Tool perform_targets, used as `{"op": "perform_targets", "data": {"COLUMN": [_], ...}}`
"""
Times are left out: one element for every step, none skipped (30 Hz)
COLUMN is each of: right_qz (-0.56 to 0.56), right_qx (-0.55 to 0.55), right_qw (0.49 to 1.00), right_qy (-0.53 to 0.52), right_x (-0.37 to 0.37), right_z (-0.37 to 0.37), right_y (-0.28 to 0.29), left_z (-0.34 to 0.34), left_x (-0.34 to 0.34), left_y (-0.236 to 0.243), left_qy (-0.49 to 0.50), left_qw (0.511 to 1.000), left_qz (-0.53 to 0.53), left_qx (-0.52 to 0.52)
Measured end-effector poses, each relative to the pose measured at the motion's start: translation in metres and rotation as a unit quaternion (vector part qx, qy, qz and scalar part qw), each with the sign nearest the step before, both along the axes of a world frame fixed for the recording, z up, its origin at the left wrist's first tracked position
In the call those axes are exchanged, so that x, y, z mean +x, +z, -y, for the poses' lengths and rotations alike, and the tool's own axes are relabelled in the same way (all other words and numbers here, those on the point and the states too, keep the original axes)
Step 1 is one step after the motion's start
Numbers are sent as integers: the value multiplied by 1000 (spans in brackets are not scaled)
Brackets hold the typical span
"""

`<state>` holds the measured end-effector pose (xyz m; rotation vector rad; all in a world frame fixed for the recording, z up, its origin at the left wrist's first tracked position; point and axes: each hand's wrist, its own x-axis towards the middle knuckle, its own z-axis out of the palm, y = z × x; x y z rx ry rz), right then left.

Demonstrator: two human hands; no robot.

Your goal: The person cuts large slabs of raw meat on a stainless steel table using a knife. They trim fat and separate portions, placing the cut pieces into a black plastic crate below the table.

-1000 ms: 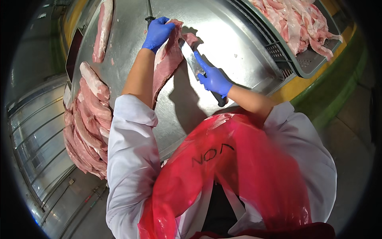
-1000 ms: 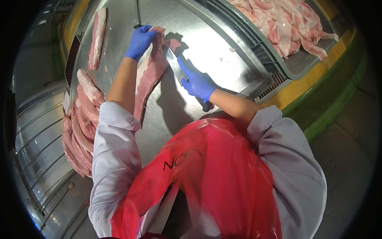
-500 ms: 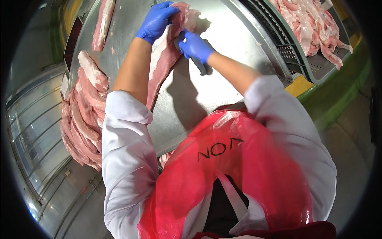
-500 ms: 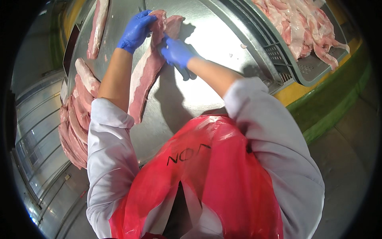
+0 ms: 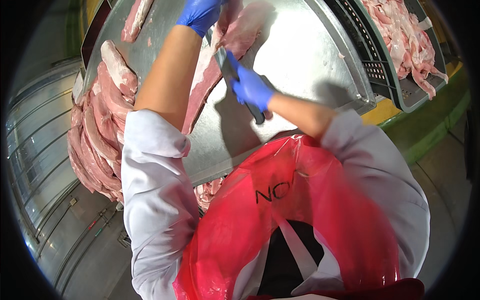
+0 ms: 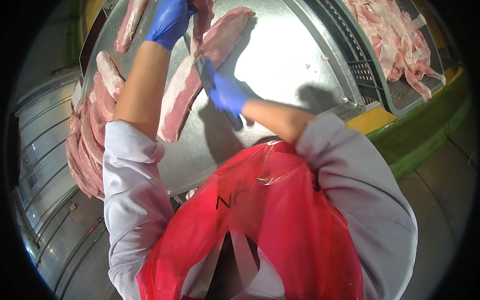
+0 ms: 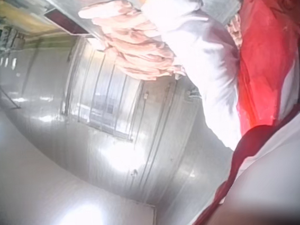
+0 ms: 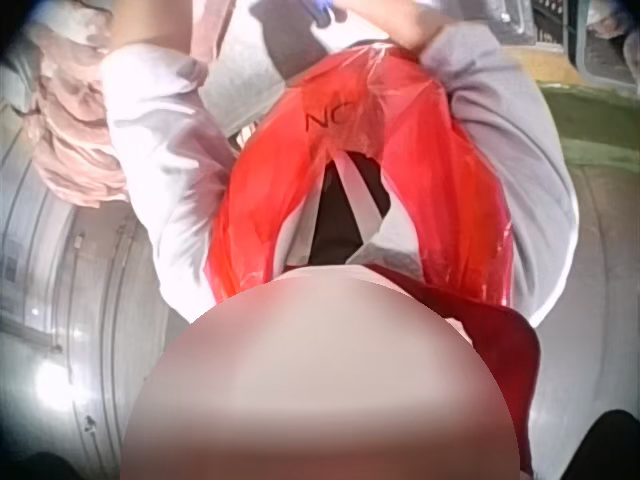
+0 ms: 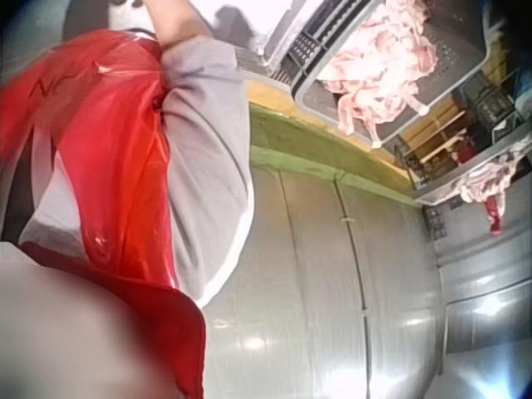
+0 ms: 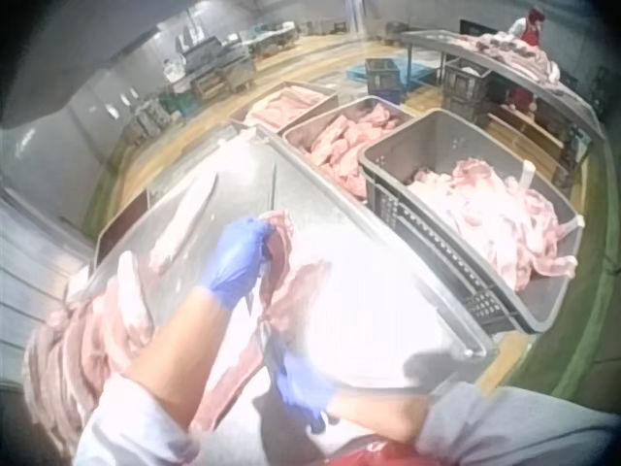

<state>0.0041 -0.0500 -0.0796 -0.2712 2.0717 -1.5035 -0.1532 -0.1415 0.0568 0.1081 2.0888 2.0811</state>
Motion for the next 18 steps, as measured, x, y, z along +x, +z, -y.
{"op": "perform_targets", "data": {"right_qz": [8, 14, 5, -2, 22, 43, -20, -84, -147, -114, -83, -84, -87, -18, -8, 1, 10, -121], "right_qx": [-32, -62, -41, -20, -20, -25, -23, -21, -18, -6, 8, 42, 77, 40, 42, 44, 46, 9], "right_qw": [999, 998, 999, 999, 999, 998, 999, 995, 988, 993, 996, 995, 993, 997, 998, 998, 999, 993], "right_qy": [-2, -5, -21, -37, -45, -35, -37, -39, -35, -14, 9, 15, 19, 59, 48, 37, 26, 11], "right_x": [17, 31, 16, 1, -25, -29, -13, 17, 47, 53, 58, 47, 31, 4, 7, 11, 16, 51], "right_z": [-2, -6, 8, 21, 34, 47, 47, 43, 37, 33, 28, 37, 45, 50, 52, 55, 56, 48], "right_y": [2, 5, -6, -18, -16, -8, -19, -31, -36, -21, -6, -10, -14, -3, -2, -1, 0, -20], "left_z": [4, 9, 8, 1, -5, -1, -2, 0, 6, 13, 19, 21, 21, 19, 14, 13, 18, 25], "left_x": [-2, -4, -3, 2, 2, 12, 11, 10, 12, 14, 13, 12, 10, 13, 16, 18, 20, 21], "left_y": [3, 5, 6, 11, 14, 25, 27, 30, 32, 34, 33, 32, 32, 35, 41, 48, 54, 60], "left_qy": [-33, -65, -105, -72, -47, -3, 23, 0, -18, -35, -33, -36, -42, -17, 9, 36, 47, 59], "left_qw": [999, 995, 988, 992, 995, 997, 998, 999, 999, 998, 999, 999, 998, 999, 1000, 999, 998, 995], "left_qz": [-33, -66, -93, -58, -37, -18, 2, -13, -28, -43, -36, -27, -19, -20, -23, -27, -48, -68], "left_qx": [-20, -39, -61, -84, -74, -71, -57, -34, -10, 13, -4, -23, -43, -28, -14, 0, -20, -37]}}
